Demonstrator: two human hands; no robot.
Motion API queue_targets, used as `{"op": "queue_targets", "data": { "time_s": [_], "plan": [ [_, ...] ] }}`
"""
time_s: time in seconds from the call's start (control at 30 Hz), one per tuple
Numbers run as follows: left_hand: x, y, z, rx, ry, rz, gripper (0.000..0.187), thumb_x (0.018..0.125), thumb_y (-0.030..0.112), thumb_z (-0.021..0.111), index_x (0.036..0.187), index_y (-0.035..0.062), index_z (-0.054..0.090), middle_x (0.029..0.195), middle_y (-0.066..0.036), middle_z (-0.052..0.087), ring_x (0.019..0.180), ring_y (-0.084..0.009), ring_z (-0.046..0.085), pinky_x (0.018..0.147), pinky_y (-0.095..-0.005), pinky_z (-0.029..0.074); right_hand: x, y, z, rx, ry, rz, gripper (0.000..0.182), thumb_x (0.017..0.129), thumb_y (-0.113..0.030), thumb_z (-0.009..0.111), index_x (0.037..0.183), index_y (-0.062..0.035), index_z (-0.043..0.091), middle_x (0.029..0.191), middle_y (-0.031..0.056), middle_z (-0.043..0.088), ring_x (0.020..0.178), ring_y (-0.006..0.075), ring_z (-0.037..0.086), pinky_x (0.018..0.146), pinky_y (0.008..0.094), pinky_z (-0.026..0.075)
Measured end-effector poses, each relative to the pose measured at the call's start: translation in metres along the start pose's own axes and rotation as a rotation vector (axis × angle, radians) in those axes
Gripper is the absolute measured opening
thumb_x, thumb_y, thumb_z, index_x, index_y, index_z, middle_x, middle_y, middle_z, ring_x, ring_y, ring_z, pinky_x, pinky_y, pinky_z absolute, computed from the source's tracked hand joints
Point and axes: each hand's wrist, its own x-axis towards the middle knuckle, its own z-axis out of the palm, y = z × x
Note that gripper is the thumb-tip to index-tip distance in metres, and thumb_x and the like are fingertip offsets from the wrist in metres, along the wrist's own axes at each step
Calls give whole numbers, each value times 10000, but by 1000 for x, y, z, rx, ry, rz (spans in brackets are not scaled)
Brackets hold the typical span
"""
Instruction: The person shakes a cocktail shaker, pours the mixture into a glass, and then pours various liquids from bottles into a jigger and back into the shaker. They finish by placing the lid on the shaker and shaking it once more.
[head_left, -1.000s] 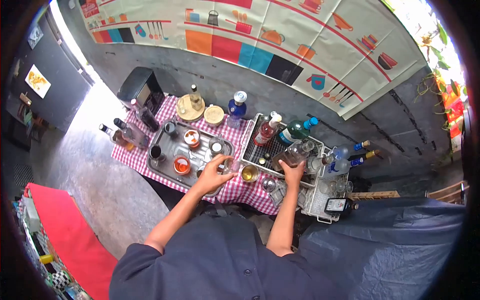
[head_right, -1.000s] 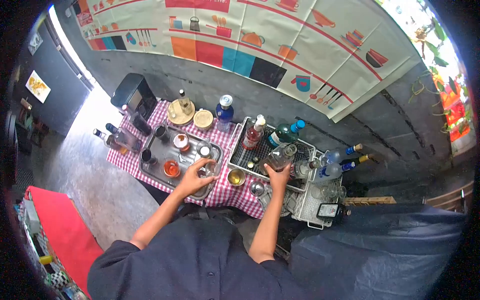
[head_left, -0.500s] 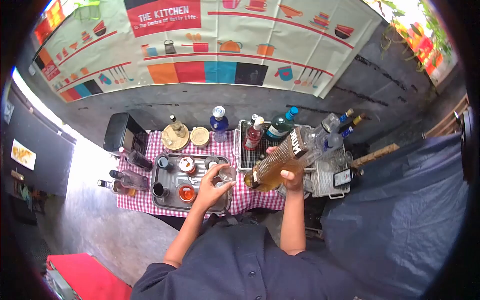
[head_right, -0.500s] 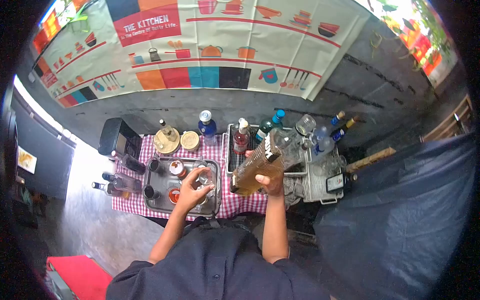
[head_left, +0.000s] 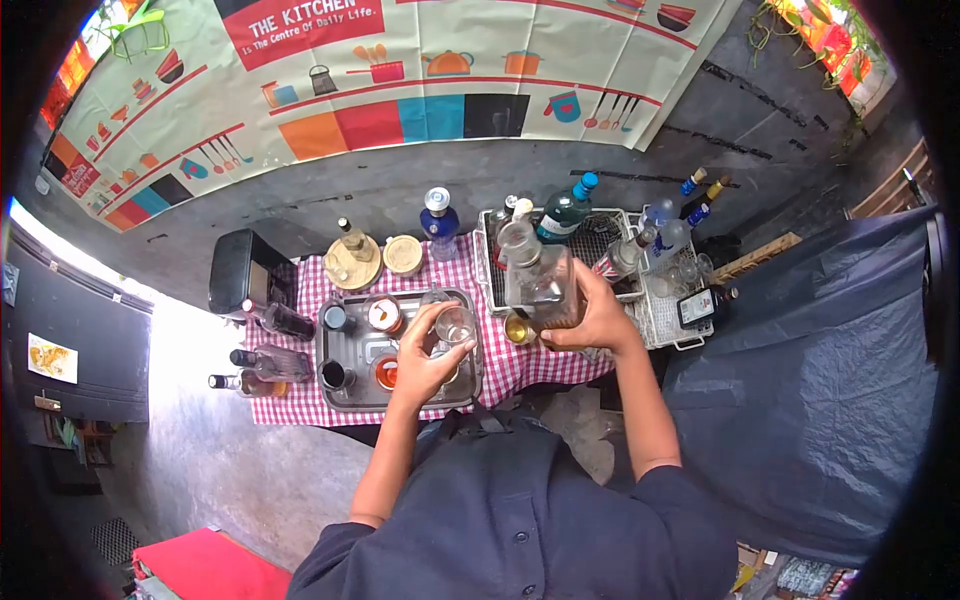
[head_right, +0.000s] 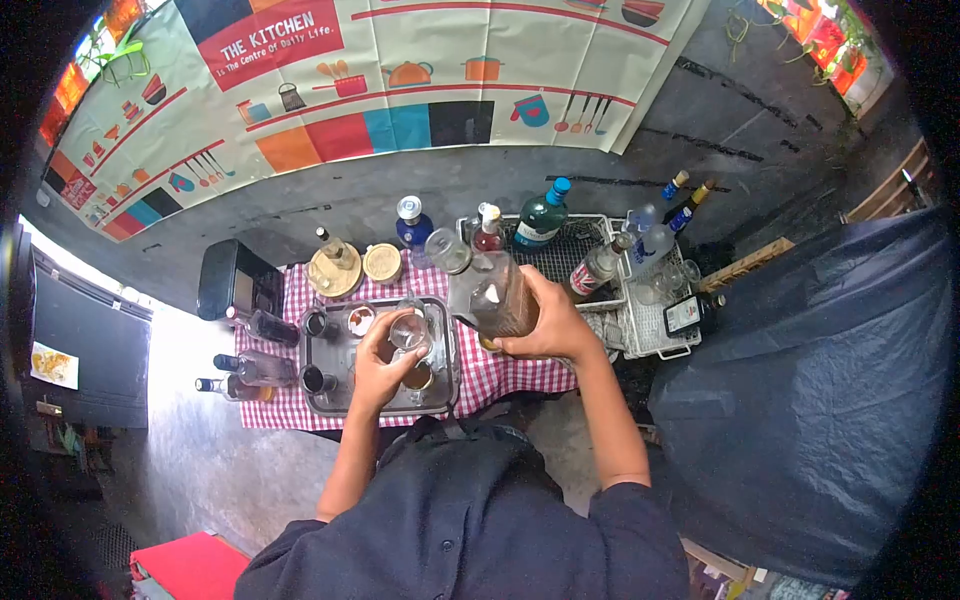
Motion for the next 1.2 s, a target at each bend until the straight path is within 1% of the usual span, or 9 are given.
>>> {"op": "queue_targets", "data": {
  "time_s": [0.07,0.1,0.2,0.37,0.5,0.73,0.87,0.97,1.2],
  "plan": [
    [-1,3,-2,-12,12,8,532,746,41,804,1241,-9,616,1165,-80,608,1090,-165,597,955,-298,471,0,-2,-7,-198,-94,61,806,546,-212,904,1240,0,552,1050,70,638,997,163,618,910,332,493],
    [-1,4,-1,-24,25,7,533,739,52,802,1237,-8,622,1144,-78,617,1081,-164,591,961,-300,457,-1,-4,-9,-241,-123,65,783,555,-219,897,1227,1,561,1017,92,644,949,167,628,866,334,501],
    [-4,2,0,-64,33,-5,539,730,49,799,1237,-9,627,1140,-79,618,1076,-164,586,974,-302,442,-3,-4,-18,-356,-207,75,788,557,-227,890,1231,5,555,1007,113,656,925,199,648,860,340,508],
    [-5,9,2,54,34,65,561,706,51,815,1234,-6,631,1152,-87,619,1087,-181,593,969,-309,451,-8,-11,-41,-566,-351,49,790,617,-317,853,1246,10,503,1069,231,681,1004,384,673,885,427,527],
    [-6,11,7,117,20,102,567,697,60,825,1227,-1,634,1176,-101,618,1116,-202,597,981,-321,455,-9,-26,-58,-646,-448,69,764,626,-291,834,1238,10,491,1004,246,683,960,409,674,841,451,530],
    [-7,14,17,154,-11,129,560,702,39,825,1225,-3,630,1214,-113,607,1158,-219,589,1001,-330,454,-12,-44,-75,-785,-497,33,687,638,-255,812,1203,-10,507,944,235,686,923,413,675,802,470,535],
    [-6,16,25,151,21,188,522,717,88,836,1192,1,636,1090,-136,645,1023,-277,627,899,-365,490,-11,-48,-81,-804,-545,48,662,633,-251,812,1180,-11,528,920,229,690,897,407,681,777,469,541],
    [-7,18,28,171,-16,145,563,695,58,840,1217,7,633,1151,-114,617,1085,-237,600,965,-348,467,-10,-49,-84,-804,-571,37,650,629,-247,810,1174,-13,545,901,225,690,874,403,685,760,470,545],
    [-6,17,39,167,-5,187,544,702,71,839,1201,6,630,1102,-124,632,1035,-257,617,914,-357,483,-8,-49,-90,-835,-591,-28,636,629,-239,801,1175,-13,567,864,215,693,834,391,693,737,461,550]
  ]
}}
